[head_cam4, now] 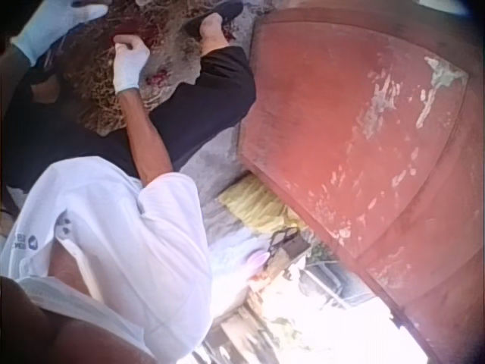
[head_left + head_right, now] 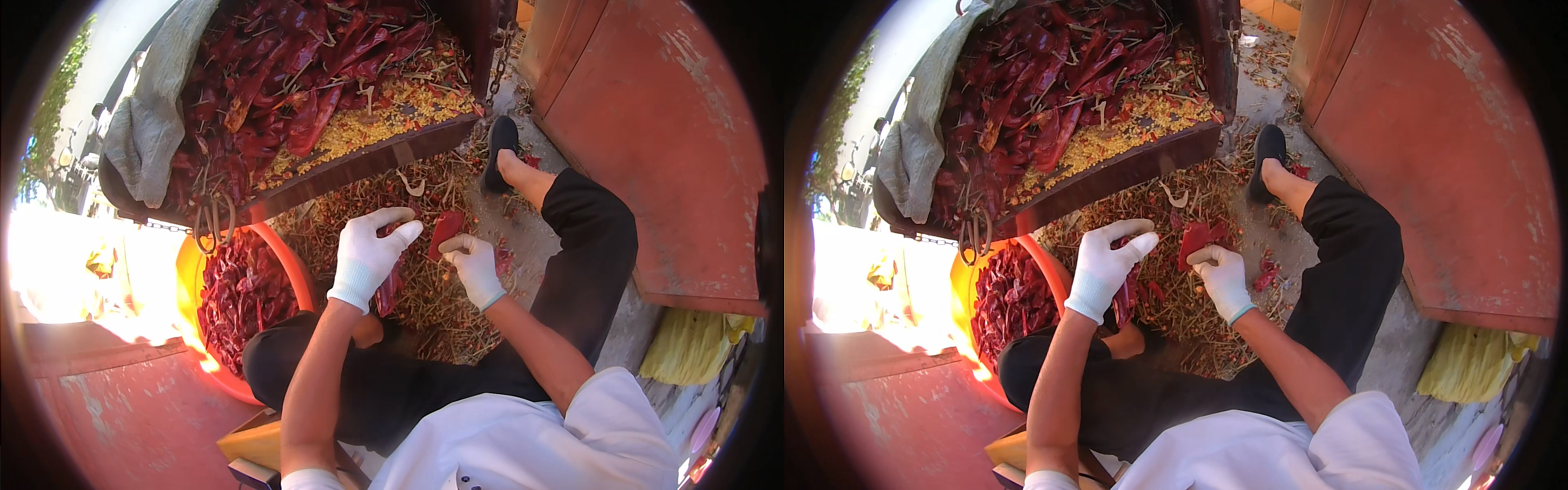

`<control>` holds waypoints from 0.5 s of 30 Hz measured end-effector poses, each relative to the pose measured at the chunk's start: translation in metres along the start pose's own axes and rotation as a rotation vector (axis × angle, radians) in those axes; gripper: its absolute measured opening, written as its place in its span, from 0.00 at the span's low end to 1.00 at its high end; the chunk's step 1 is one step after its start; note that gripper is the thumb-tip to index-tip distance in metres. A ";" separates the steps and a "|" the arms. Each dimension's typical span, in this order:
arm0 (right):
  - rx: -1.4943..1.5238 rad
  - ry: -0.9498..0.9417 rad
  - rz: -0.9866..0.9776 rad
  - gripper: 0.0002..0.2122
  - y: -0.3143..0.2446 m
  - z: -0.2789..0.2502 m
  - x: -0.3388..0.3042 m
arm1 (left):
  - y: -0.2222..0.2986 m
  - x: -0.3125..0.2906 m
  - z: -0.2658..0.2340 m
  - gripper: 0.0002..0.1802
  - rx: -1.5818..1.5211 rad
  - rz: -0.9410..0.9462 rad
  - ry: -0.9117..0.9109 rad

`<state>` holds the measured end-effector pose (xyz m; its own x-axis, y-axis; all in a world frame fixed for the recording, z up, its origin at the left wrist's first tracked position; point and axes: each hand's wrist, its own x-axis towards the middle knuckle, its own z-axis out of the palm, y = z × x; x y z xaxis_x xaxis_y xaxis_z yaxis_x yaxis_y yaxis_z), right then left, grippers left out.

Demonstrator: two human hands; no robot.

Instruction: The person removes the stems from dried red chili peppers by hand and using shears while sitting on the ground next to a container and a tub.

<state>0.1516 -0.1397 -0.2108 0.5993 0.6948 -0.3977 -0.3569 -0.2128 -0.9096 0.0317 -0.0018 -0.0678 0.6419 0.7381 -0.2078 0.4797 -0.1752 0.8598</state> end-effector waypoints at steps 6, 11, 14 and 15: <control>-0.174 -0.193 -0.418 0.07 -0.038 0.006 -0.035 | -0.008 -0.004 0.010 0.28 0.050 0.099 -0.182; -0.385 -0.238 -0.395 0.04 -0.060 -0.001 -0.043 | -0.003 -0.013 0.015 0.20 0.275 0.178 -0.071; -0.389 -0.174 -0.385 0.05 -0.059 -0.008 -0.039 | -0.001 -0.016 0.016 0.13 0.564 0.384 0.066; -0.379 -0.144 -0.323 0.06 -0.064 -0.009 -0.039 | 0.001 -0.018 0.015 0.11 0.639 0.411 0.064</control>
<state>0.1575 -0.1597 -0.1384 0.5217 0.8480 -0.0931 0.1307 -0.1873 -0.9736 0.0295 -0.0254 -0.0701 0.8174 0.5645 0.1150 0.4747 -0.7731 0.4208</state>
